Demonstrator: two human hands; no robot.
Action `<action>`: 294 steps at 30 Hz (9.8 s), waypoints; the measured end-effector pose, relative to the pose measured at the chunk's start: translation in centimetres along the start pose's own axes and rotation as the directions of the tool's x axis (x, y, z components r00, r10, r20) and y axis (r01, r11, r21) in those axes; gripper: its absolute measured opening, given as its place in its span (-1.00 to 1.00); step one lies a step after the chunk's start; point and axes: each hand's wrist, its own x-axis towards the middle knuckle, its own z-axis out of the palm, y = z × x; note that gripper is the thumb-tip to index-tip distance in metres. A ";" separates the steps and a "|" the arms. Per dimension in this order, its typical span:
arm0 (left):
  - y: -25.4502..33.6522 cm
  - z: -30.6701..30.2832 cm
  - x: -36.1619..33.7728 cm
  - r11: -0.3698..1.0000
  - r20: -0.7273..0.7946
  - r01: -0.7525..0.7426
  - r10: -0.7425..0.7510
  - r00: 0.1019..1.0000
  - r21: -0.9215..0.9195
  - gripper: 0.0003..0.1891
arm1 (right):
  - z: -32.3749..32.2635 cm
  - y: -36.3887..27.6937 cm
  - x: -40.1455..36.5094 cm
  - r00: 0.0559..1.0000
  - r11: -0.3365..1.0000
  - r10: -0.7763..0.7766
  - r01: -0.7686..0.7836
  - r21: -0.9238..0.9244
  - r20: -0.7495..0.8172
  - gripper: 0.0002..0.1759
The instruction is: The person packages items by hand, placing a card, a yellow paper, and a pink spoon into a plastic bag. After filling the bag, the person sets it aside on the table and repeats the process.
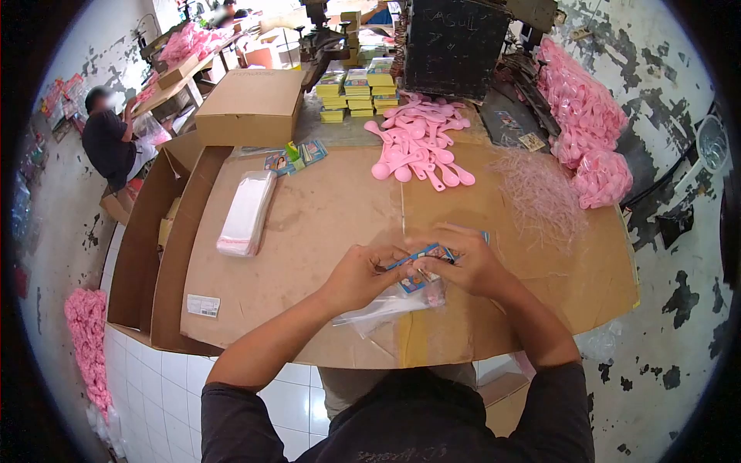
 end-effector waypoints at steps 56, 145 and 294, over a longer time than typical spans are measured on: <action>0.8 -0.6 0.1 0.944 -0.064 0.010 -0.033 0.997 -0.331 -0.68 | 1.6 0.4 1.1 0.986 0.995 -0.034 0.048 0.083 -0.161 -0.49; 2.9 -1.4 -0.2 0.930 -0.193 -0.100 0.032 0.981 -0.353 -0.71 | -0.9 -0.8 1.2 0.979 0.895 0.165 -0.201 0.399 0.123 -0.75; 0.8 -0.3 0.0 0.929 -0.126 0.003 -0.054 0.991 -0.370 -0.69 | -0.6 -1.4 4.3 0.978 0.847 0.133 -0.030 0.530 -0.158 -0.38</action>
